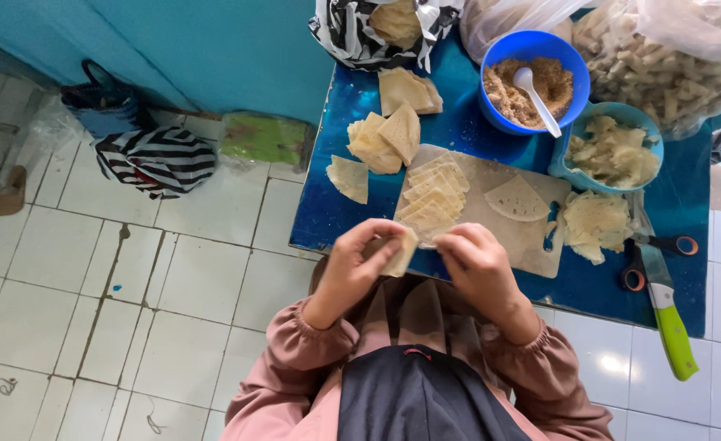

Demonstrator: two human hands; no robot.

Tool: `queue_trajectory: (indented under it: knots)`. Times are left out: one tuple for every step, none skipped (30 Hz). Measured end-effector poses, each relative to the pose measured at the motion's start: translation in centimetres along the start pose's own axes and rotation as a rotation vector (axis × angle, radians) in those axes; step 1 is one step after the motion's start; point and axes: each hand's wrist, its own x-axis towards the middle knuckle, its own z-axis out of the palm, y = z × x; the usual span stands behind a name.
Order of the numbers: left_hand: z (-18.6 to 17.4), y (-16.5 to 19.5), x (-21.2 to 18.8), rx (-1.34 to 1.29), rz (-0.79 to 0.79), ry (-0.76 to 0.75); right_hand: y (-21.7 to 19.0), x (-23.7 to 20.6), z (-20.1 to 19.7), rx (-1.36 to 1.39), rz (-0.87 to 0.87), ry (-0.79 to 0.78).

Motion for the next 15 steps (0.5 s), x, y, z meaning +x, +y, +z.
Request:
queue_trajectory:
  knots:
    - [0.5, -0.2, 0.1, -0.047, 0.01, -0.018, 0.0, -0.6, 0.1, 0.168, 0.089, 0.016]
    - [1.1, -0.5, 0.2, -0.118, -0.043, -0.028, 0.1, -1.3, 0.1, 0.334, 0.18, 0.032]
    - [1.7, -0.8, 0.5, -0.189, -0.096, -0.041, 0.2, -1.9, 0.1, 0.499, 0.271, 0.05]
    - [2.2, -1.1, 0.7, -0.26, -0.152, -0.055, 0.6, -2.3, 0.5, 0.676, 0.418, 0.015]
    - [2.5, -1.3, 0.7, -0.209, -0.156, -0.041, 1.1, -2.6, 0.9, 0.854, 0.571, -0.018]
    - [2.8, -1.6, 0.9, -0.158, -0.159, -0.03, 1.4, -2.8, 1.4, 1.03, 0.722, -0.048]
    - [3.1, -1.9, 1.3, -0.106, -0.155, -0.018, 1.7, -3.1, 1.9, 0.939, 0.741, -0.008]
    - [3.3, -2.1, 1.6, 0.028, -0.029, 0.018, 1.9, -3.2, 2.3, 0.848, 0.755, 0.028]
    - [3.4, -2.2, 1.8, 0.161, 0.094, 0.058, 1.9, -3.3, 2.6, 0.758, 0.773, 0.06]
    - [3.5, -2.3, 1.8, 0.295, 0.21, 0.099, 1.8, -3.3, 2.8, 0.612, 0.733, 0.093]
    - [3.7, -2.3, 1.8, 0.33, 0.2, 0.108, 1.4, -3.3, 3.1, 0.468, 0.689, 0.123]
    - [3.9, -2.3, 2.0, 0.366, 0.193, 0.117, 1.1, -3.0, 3.3, 0.324, 0.64, 0.153]
    - [4.1, -2.3, 2.2, 0.4, 0.188, 0.124, 0.8, -2.6, 3.4, 0.19, 0.553, 0.161]
    - [4.3, -2.3, 2.3, 0.443, 0.207, 0.129, 0.6, -2.1, 3.5, 0.056, 0.465, 0.171]
    - [4.4, -2.2, 2.5, 0.486, 0.228, 0.132, 0.3, -1.7, 3.4, -0.078, 0.376, 0.181]
